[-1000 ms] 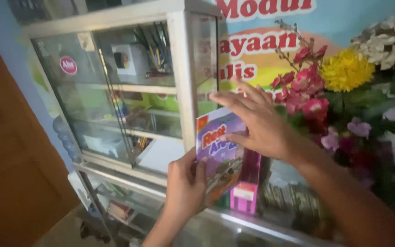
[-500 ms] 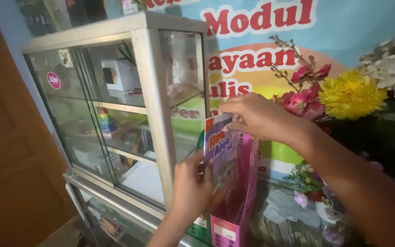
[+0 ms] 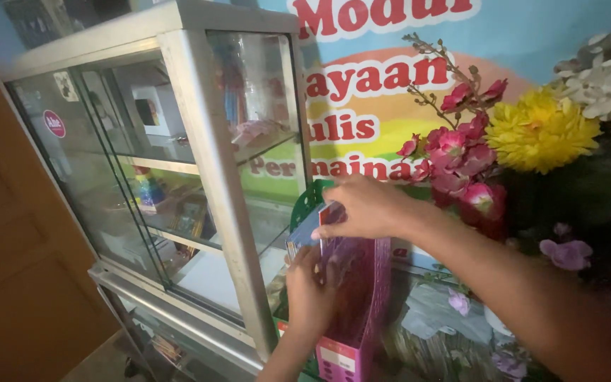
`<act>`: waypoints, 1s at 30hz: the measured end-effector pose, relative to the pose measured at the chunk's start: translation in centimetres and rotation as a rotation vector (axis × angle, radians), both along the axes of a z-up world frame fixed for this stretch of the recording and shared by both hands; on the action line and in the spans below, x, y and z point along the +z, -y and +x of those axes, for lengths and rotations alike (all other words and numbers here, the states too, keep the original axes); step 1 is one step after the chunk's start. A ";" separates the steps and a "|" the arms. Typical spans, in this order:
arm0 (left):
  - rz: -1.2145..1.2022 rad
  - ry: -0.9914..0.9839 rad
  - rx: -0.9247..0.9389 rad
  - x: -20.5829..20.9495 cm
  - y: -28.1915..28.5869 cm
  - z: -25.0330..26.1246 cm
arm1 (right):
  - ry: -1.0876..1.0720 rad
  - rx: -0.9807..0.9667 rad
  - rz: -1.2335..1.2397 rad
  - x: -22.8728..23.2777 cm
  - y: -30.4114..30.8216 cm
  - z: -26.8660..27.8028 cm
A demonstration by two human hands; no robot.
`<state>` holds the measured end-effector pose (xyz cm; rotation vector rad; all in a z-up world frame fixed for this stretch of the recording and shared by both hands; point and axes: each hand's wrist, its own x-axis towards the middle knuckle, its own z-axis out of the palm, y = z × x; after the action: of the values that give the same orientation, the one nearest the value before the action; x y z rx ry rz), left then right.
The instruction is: Picking up educational booklets from a table and placing them into a pink plastic book organizer inside a display cabinet.
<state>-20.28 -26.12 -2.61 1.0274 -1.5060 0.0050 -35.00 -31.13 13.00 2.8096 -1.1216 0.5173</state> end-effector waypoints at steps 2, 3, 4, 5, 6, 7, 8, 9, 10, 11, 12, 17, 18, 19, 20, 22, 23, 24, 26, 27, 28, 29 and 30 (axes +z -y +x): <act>0.137 -0.014 0.053 -0.2 -1.0 -0.3 | -0.025 -0.012 -0.019 -0.7 -0.1 0.0; 0.269 -0.022 0.107 -0.2 -1.4 -0.4 | -0.043 -0.023 -0.043 -0.9 -0.1 0.0; 0.266 -0.023 0.103 -0.9 -1.4 -0.4 | -0.044 -0.026 -0.046 -2.4 1.3 -0.1; 0.195 -0.022 0.100 -1.6 -1.5 -0.3 | 0.005 0.082 -0.137 -4.0 2.7 -0.3; 0.123 -0.021 0.096 -2.4 -1.6 -0.1 | 0.055 0.190 -0.228 -5.6 4.1 -0.5; 0.126 -0.021 0.094 -2.8 -1.7 -0.2 | 0.054 0.189 -0.225 -5.1 3.0 -0.3; 0.146 -0.012 0.073 -3.3 -1.8 -0.3 | -0.025 0.096 -0.138 -4.5 1.9 0.0; 0.164 -0.005 0.053 -3.7 -1.8 -0.3 | -0.106 0.005 -0.054 -3.9 0.8 0.3; 0.165 -0.007 0.054 -4.1 -1.7 -0.3 | -0.108 0.007 -0.053 -4.2 1.0 0.4; 0.097 0.018 0.039 -4.5 -1.7 -0.3 | -0.096 0.011 -0.045 -4.7 1.1 0.4; 0.028 0.042 0.024 -4.9 -1.6 -0.2 | -0.085 0.016 -0.037 -5.2 1.2 0.5; 0.239 0.007 0.077 -5.6 -2.0 0.1 | -0.100 -0.008 0.004 -6.3 1.7 0.7; 0.210 0.019 0.067 -5.5 -2.1 0.1 | -0.089 -0.009 0.022 -6.5 1.8 0.7; 0.208 0.020 0.066 -5.5 -2.0 0.1 | -0.089 -0.010 0.020 -6.5 1.7 0.6; 0.207 0.001 0.058 -5.6 -1.9 0.0 | -0.114 -0.030 0.022 -6.6 1.6 0.6; 0.199 -0.018 0.043 -5.4 -1.7 -0.1 | -0.138 -0.057 0.019 -6.6 1.6 0.5; 0.240 -0.020 0.060 -5.3 -1.9 -0.2 | -0.099 -0.039 0.007 -6.7 1.5 0.4; 0.282 -0.023 0.077 -5.3 -2.0 -0.3 | -0.061 -0.021 -0.005 -6.9 1.4 0.4; 0.269 -0.015 0.049 -5.2 -2.2 -0.1 | -0.093 -0.045 -0.007 -6.6 1.3 0.3; 0.251 -0.008 0.026 -5.1 -2.2 0.0 | -0.125 -0.064 -0.014 -6.4 1.4 0.3; 0.253 -0.010 0.026 -5.3 -2.0 0.0 | -0.127 -0.063 -0.012 -6.1 1.4 0.3; 0.193 0.010 0.022 -5.6 -1.9 0.1 | -0.127 -0.077 -0.020 -5.9 1.3 0.3; 0.133 0.030 0.018 -5.9 -1.8 0.2 | -0.128 -0.090 -0.028 -5.7 1.2 0.3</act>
<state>-20.10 -24.29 -8.53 1.1512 -1.5404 -0.0686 -34.68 -32.29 7.32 2.7100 -1.1982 0.3377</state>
